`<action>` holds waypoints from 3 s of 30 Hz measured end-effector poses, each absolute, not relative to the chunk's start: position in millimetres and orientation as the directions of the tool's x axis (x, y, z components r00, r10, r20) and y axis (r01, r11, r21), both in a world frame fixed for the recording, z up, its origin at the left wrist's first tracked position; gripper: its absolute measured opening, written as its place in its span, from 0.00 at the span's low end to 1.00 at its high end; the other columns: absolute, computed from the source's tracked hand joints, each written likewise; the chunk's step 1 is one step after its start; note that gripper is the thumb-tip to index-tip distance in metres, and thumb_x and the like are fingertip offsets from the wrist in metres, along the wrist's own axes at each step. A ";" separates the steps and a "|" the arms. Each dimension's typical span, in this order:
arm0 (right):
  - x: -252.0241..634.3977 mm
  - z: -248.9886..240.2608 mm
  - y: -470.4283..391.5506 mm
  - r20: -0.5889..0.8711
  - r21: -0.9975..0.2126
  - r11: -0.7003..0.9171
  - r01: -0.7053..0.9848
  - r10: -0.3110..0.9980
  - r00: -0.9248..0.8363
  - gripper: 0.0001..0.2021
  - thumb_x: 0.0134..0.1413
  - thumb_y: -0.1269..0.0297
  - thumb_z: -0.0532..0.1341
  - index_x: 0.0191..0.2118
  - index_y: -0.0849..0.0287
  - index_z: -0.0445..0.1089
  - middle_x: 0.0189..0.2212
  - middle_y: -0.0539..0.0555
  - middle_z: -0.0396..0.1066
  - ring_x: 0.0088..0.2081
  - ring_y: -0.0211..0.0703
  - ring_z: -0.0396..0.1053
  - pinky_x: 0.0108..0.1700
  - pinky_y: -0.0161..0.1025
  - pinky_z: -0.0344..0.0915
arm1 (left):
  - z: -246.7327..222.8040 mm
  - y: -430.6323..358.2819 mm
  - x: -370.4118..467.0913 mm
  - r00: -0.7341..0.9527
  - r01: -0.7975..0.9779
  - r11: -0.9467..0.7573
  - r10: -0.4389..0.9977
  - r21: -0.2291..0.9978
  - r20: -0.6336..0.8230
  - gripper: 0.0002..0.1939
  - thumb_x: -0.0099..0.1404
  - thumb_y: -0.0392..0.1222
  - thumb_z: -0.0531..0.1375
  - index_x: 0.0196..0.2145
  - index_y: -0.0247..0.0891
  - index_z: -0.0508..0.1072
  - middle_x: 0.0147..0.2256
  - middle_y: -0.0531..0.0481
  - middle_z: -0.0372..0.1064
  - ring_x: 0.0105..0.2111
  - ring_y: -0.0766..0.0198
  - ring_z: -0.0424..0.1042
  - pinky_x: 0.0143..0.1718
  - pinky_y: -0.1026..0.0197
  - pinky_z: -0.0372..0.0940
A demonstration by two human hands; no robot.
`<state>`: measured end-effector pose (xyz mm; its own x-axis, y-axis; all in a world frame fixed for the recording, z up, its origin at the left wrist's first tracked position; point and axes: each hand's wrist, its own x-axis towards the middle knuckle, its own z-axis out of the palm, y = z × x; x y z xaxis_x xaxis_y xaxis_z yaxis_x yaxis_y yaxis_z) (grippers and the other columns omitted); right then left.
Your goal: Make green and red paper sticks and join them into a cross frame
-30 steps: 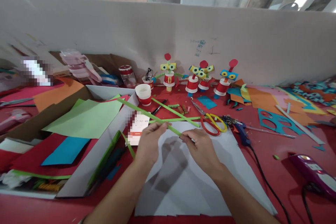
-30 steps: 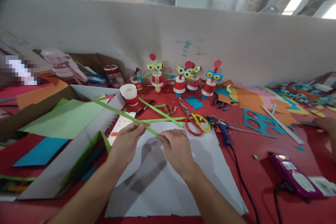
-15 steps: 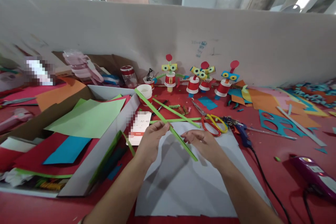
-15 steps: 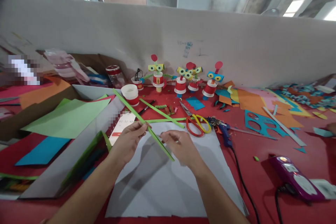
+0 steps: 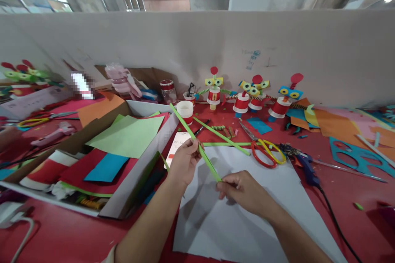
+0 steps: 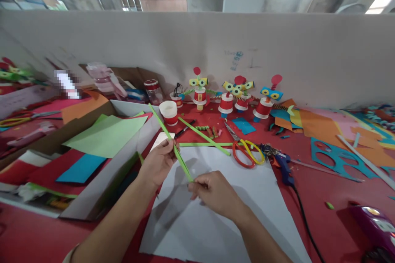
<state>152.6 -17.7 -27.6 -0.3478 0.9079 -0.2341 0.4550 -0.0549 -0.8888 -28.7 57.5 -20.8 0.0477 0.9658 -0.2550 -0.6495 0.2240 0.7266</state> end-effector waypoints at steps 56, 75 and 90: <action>159.0 -21.5 -7.4 -0.034 -0.974 -0.002 0.226 0.990 -0.140 0.11 0.46 0.57 0.68 0.35 0.57 0.73 0.29 0.50 0.75 0.32 0.40 0.69 0.36 0.37 0.61 | -22.4 32.0 -0.8 0.283 -0.440 0.383 0.917 0.812 -0.280 0.14 0.42 0.40 0.73 0.24 0.36 0.73 0.27 0.53 0.71 0.23 0.72 0.63 0.25 0.68 0.58; 157.2 -23.0 -13.0 -0.057 -0.854 0.024 0.520 0.989 -0.138 0.11 0.57 0.60 0.57 0.27 0.55 0.72 0.24 0.48 0.75 0.26 0.39 0.69 0.28 0.35 0.57 | -21.1 50.3 -17.4 -0.132 -0.559 0.117 0.965 0.821 -0.228 0.12 0.38 0.34 0.72 0.20 0.36 0.72 0.23 0.55 0.69 0.24 0.72 0.65 0.28 0.68 0.60; 232.4 -30.8 18.2 0.429 -0.438 0.276 0.856 0.900 -0.071 0.12 0.58 0.70 0.58 0.38 0.52 0.79 0.41 0.57 0.76 0.44 0.51 0.68 0.50 0.47 0.62 | -14.4 22.4 -9.4 0.704 0.209 -0.072 0.703 0.975 -0.099 0.06 0.54 0.39 0.63 0.33 0.41 0.75 0.36 0.47 0.71 0.30 0.63 0.70 0.31 0.62 0.64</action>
<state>232.4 18.2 -30.8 -0.0711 0.9005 0.4290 0.8556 0.2761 -0.4378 -9.4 22.4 -14.4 0.7043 0.7030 -0.0985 0.2086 -0.0723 0.9753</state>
